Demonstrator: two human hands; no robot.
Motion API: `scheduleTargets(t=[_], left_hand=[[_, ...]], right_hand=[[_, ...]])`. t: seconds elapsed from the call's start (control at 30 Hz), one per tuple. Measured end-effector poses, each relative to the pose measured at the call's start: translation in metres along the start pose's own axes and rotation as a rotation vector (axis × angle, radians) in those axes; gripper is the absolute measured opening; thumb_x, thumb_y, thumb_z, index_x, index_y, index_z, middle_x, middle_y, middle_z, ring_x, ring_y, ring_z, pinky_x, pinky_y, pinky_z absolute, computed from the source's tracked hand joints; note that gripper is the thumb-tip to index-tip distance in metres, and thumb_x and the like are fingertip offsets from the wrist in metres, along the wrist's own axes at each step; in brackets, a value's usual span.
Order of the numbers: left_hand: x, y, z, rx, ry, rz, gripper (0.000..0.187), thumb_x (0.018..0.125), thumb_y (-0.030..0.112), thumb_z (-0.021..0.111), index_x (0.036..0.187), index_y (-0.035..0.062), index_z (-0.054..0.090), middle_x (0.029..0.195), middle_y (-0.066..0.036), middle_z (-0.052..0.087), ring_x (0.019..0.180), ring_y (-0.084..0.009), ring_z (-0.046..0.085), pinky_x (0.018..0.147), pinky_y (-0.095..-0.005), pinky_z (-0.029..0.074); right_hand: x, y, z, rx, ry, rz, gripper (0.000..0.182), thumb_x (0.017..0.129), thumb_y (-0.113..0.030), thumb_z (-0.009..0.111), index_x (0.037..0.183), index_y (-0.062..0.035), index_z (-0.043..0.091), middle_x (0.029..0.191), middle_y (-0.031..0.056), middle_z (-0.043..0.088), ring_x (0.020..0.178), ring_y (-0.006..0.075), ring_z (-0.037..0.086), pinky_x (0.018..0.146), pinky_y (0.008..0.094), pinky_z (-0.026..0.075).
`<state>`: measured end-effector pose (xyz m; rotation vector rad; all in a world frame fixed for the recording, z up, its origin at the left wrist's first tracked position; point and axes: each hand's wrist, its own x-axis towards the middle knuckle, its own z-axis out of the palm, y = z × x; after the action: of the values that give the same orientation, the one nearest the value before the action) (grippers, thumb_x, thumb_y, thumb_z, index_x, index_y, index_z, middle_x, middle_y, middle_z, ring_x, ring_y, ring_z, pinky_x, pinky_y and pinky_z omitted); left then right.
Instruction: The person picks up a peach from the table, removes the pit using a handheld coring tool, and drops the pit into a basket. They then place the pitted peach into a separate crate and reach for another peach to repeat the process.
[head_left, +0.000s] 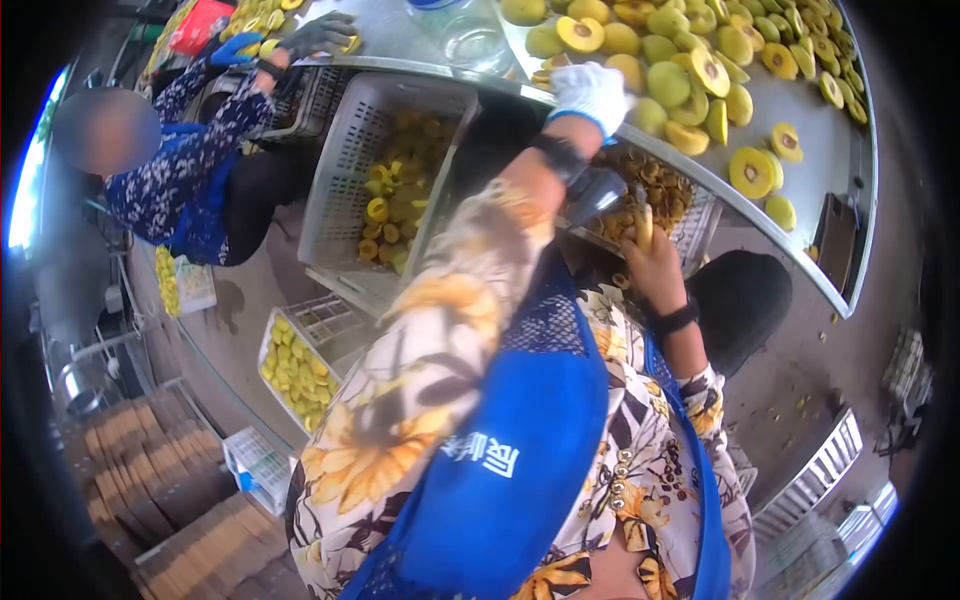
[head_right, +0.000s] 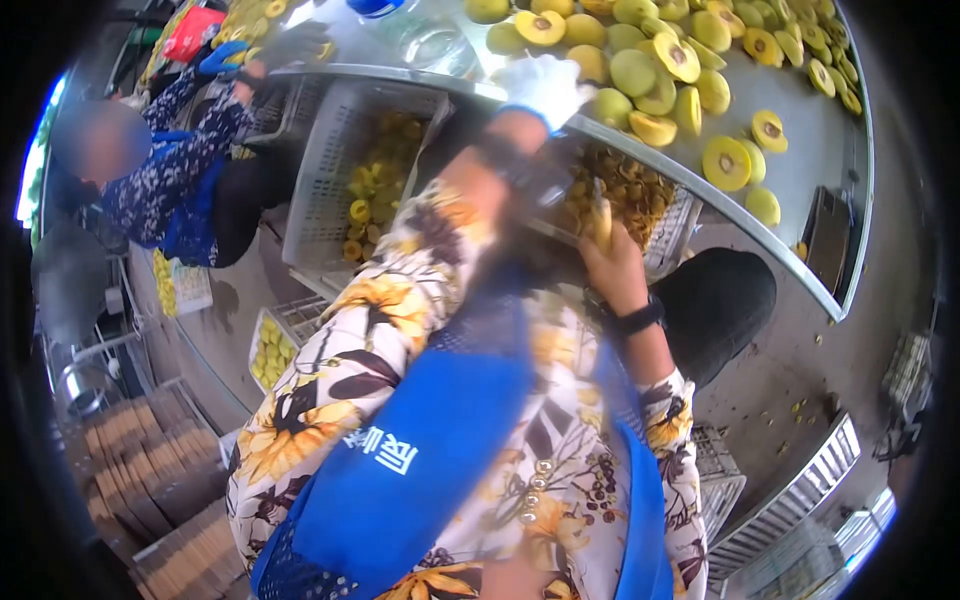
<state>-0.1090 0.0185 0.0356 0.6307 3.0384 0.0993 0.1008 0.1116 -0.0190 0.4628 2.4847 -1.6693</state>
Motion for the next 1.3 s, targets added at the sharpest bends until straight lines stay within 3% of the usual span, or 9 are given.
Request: scheduleTargets(t=[0.23,0.37,0.4,0.47,0.73,0.87,1.07,1.17,1.3], left_hand=[[0.032,-0.035,0.022,-0.426,0.047,0.127,0.040,0.066,0.040,0.068,0.090,0.0074,0.066,0.089,-0.015,0.064,0.079,-0.0317,0.062,0.074,-0.0401,0.049],[-0.028,-0.036,-0.017,-1.726,0.107,-0.078,0.033,0.084,0.030,0.055,0.101,0.0014,0.057,0.081,-0.012,0.062,0.065,-0.0232,0.061,0.046,-0.0275,0.044],[-0.034,-0.032,-0.027,-2.140,-0.138,-0.322,0.035,0.089,0.035,0.047,0.106,0.0046,0.050,0.087,-0.013,0.060,0.068,-0.0265,0.061,0.044,-0.0289,0.042],[-0.058,-0.028,-0.032,-2.291,-0.274,-0.259,0.040,0.090,0.044,0.041,0.109,0.0102,0.049,0.097,-0.012,0.060,0.080,-0.0244,0.062,0.048,-0.0273,0.043],[-0.085,0.013,-0.016,-2.028,-0.159,-0.450,0.053,0.087,0.055,0.043,0.102,0.0053,0.052,0.086,-0.010,0.060,0.070,-0.0170,0.059,0.052,-0.0274,0.046],[-0.081,0.012,-0.014,-1.815,-0.280,-0.256,0.067,0.086,0.061,0.037,0.107,-0.0004,0.054,0.096,-0.012,0.061,0.083,-0.0177,0.059,0.069,-0.0283,0.049],[-0.083,0.020,-0.043,-1.481,-0.541,-0.075,0.073,0.091,0.058,0.017,0.117,0.0012,0.054,0.108,-0.010,0.058,0.095,-0.0150,0.055,0.084,-0.0262,0.044],[-0.093,0.024,-0.031,-1.947,-0.455,-0.129,0.068,0.090,0.057,0.032,0.118,-0.0018,0.051,0.114,-0.011,0.054,0.103,-0.0167,0.051,0.088,-0.0279,0.042],[-0.109,0.043,-0.009,-1.782,0.005,-0.073,0.045,0.096,0.036,0.034,0.114,-0.0012,0.051,0.107,-0.010,0.056,0.097,-0.0152,0.053,0.084,-0.0263,0.044]], right_hand=[[-0.008,-0.010,-0.005,0.041,0.078,-0.024,0.025,0.078,-0.018,0.061,0.096,-0.0007,0.056,0.079,0.0149,0.060,0.071,0.0231,0.059,0.067,0.0335,0.046],[-0.009,-0.046,-0.016,-0.055,0.145,-0.098,0.023,0.079,-0.020,0.060,0.093,-0.0018,0.054,0.079,0.0190,0.060,0.074,0.0307,0.060,0.062,0.0385,0.046],[-0.008,-0.053,-0.018,-0.101,0.140,-0.103,0.023,0.080,-0.020,0.060,0.092,-0.0021,0.054,0.079,0.0201,0.060,0.076,0.0324,0.061,0.061,0.0401,0.046],[-0.004,-0.065,-0.018,-0.106,0.139,-0.112,0.025,0.079,-0.019,0.059,0.096,-0.0019,0.052,0.077,0.0232,0.058,0.075,0.0398,0.057,0.062,0.0413,0.045],[0.002,-0.089,-0.017,-0.333,0.079,-0.098,0.027,0.079,-0.020,0.058,0.098,-0.0038,0.048,0.073,0.0262,0.057,0.074,0.0447,0.055,0.061,0.0487,0.043],[0.003,-0.092,-0.026,-0.226,0.292,-0.078,0.031,0.079,-0.024,0.061,0.100,-0.0044,0.051,0.076,0.0253,0.059,0.075,0.0447,0.056,0.062,0.0455,0.045],[0.020,-0.065,-0.036,0.024,0.199,-0.170,0.051,0.076,-0.031,0.066,0.115,-0.0040,0.050,0.091,0.0203,0.063,0.083,0.0342,0.062,0.070,0.0371,0.048],[0.026,-0.064,-0.036,0.317,0.205,-0.057,0.049,0.076,-0.030,0.067,0.112,-0.0009,0.051,0.090,0.0189,0.063,0.084,0.0290,0.062,0.072,0.0345,0.048],[0.027,-0.065,-0.023,0.639,0.238,0.133,0.047,0.076,-0.031,0.066,0.109,-0.0003,0.052,0.089,0.0196,0.063,0.082,0.0301,0.062,0.072,0.0359,0.048]])
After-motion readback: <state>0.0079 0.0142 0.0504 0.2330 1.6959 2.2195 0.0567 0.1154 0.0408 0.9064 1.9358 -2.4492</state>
